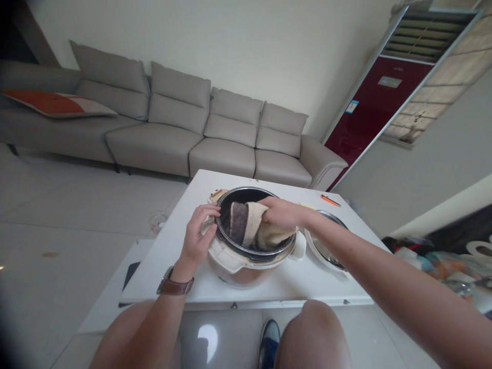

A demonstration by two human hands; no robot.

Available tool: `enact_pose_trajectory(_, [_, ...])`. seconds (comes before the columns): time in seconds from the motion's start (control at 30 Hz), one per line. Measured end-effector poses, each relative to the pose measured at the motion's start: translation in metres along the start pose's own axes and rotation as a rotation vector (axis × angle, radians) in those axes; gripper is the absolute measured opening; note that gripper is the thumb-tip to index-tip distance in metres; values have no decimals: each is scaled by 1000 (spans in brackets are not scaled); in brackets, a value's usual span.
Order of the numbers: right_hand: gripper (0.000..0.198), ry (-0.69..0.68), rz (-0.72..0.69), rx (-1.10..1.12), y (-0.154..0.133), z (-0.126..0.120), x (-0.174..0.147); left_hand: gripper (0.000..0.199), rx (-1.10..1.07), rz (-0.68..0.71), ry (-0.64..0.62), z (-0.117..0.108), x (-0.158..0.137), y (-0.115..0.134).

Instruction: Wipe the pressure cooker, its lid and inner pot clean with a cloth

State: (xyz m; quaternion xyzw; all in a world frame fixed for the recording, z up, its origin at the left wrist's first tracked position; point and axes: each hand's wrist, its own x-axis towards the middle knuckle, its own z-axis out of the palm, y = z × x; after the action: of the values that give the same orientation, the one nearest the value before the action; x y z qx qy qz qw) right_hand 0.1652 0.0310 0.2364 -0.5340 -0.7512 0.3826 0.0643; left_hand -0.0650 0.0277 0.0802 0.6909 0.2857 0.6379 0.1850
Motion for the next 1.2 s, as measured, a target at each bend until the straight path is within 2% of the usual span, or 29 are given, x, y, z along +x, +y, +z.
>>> enact_pose_trajectory(0.1, [37,38,-43,19,0,14,8,16,-2,4,2,1,0,-1])
enact_pose_trajectory(0.3, [35,-84,-169,-1,7,49,22,16,8,8,-8,1,-1,-1])
enact_pose_trajectory(0.37, [33,-155,-162,5,10,49,21,16,12,8,-3,1,-1,-1])
enact_pose_trajectory(0.47, [31,-319,-60,26,17,37,16,16,11,10,3,2,0,0])
enact_pose_trajectory(0.57, [26,-368,30,7,22,21,9,19,26,0,-2,1,0,1])
enact_pose_trajectory(0.63, [25,-305,35,23,23,10,6,20,38,-5,-5,1,0,1])
enact_pose_trajectory(0.73, [34,-75,34,110,20,-1,5,19,31,-4,-6,0,0,2])
enact_pose_trajectory(0.8, [41,93,64,183,17,-1,6,19,28,-14,-7,1,0,1])
enact_pose_trajectory(0.87, [46,172,87,253,12,6,7,21,31,-28,-6,1,0,1])
enact_pose_trajectory(0.93, [47,106,60,297,8,18,8,22,34,-36,-7,1,0,1])
enact_pose_trajectory(1.03, [41,-92,-88,265,5,34,10,21,39,-35,-12,2,0,0])
enact_pose_trajectory(1.1, [35,-170,-155,214,8,37,11,20,38,-27,-12,1,-1,0])
enact_pose_trajectory(1.2, [29,-248,-86,157,16,29,9,19,37,-16,-9,1,-1,0])
